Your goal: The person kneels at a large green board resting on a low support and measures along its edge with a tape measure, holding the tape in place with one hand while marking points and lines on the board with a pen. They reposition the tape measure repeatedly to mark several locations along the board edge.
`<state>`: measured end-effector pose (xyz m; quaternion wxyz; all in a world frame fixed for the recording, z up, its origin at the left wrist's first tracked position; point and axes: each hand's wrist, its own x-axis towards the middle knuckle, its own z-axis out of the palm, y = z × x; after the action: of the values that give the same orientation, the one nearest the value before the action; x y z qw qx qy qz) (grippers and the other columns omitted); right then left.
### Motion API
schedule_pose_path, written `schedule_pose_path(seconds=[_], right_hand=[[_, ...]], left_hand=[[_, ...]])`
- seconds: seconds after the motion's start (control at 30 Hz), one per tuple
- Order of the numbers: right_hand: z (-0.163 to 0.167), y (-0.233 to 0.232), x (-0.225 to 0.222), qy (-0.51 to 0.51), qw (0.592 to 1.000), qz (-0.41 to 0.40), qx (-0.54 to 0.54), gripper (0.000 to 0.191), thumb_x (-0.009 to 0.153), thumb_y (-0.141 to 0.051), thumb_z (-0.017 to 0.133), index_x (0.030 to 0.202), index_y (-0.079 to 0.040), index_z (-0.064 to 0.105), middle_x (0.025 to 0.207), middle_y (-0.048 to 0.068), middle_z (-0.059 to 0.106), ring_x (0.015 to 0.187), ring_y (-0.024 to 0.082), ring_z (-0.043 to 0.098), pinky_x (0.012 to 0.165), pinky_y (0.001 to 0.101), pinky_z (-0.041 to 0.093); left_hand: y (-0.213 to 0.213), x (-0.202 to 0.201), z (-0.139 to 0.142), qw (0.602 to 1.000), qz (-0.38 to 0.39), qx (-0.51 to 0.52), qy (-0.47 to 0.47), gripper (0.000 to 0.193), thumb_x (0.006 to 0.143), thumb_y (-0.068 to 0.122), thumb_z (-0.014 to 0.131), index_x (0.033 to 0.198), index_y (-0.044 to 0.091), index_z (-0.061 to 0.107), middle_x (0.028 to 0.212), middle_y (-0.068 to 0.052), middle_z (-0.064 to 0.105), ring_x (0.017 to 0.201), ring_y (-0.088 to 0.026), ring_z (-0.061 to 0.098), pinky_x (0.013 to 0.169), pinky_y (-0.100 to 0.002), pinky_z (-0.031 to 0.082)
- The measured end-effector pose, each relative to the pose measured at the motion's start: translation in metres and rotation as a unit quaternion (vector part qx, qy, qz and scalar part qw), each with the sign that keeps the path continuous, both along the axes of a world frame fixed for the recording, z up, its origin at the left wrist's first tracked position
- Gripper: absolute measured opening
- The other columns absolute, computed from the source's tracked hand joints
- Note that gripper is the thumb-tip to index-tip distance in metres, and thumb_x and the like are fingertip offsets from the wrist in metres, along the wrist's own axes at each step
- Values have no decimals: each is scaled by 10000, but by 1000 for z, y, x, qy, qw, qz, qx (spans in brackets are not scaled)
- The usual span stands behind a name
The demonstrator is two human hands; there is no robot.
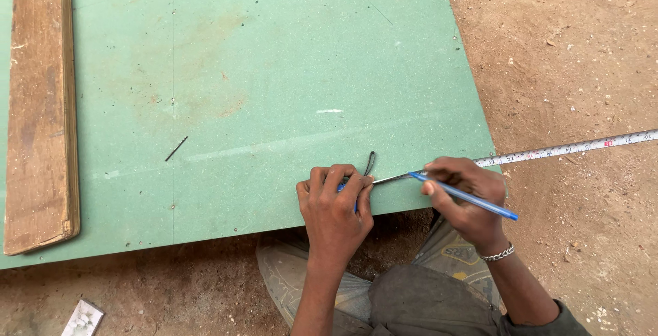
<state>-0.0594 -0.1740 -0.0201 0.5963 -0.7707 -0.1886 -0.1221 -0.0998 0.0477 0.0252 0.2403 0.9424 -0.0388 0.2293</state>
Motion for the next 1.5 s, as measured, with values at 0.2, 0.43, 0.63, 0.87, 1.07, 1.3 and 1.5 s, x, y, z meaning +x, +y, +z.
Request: schedule_pose_path(seconds=[0.2,0.43,0.63,0.87,1.07,1.3,1.5], right_hand=[[-32,-1,-44,-58,983,-125,123,215,1061,-159,629,1184,15,656,815,161,741,597,145,733,513,244,562],[4,-1,-146,162,969,63,173,368,1040,-316,529,1251,-31,626,777,161,763,530,163,721,450,287,568],[-1,-21,-154,187,954,130,197,402,1039,-358,531,1282,-43,592,798,192,750,573,203,717,489,326,573],[3,-40,-171,193,945,142,221,448,1038,-406,533,1318,-57,553,824,229,736,623,249,712,535,373,578],[0,-66,-179,195,941,132,244,491,1037,-448,536,1349,-69,519,845,260,723,667,289,708,574,412,583],[7,-115,-172,174,946,81,260,545,1036,-496,538,1386,-83,479,870,296,709,717,335,703,619,459,588],[-6,-91,-115,67,932,19,354,620,1045,-588,506,1422,-109,396,870,327,716,709,349,716,616,458,600]], left_hand=[[0,2,5,1000,0,-4,-1,56,832,131,799,876,145,767,955,26,672,903,-209,583,757,-421,383],[0,2,2,1000,-1,4,-13,62,847,139,805,895,143,767,968,24,665,910,-214,581,735,-420,373],[-1,2,-2,1000,5,6,2,51,876,154,808,892,150,760,983,42,672,904,-189,586,748,-405,381],[1,3,2,1000,6,12,-3,72,827,137,807,891,161,782,954,31,680,875,-204,584,714,-412,367],[-2,5,0,1000,4,17,-17,63,841,148,809,888,145,768,978,34,683,900,-210,590,737,-408,377],[-3,4,1,1000,14,9,-4,88,817,151,807,898,178,787,970,40,690,891,-205,588,718,-409,375],[-1,3,1,1000,9,12,-3,83,827,151,803,906,172,789,966,34,686,878,-203,587,722,-406,377]])
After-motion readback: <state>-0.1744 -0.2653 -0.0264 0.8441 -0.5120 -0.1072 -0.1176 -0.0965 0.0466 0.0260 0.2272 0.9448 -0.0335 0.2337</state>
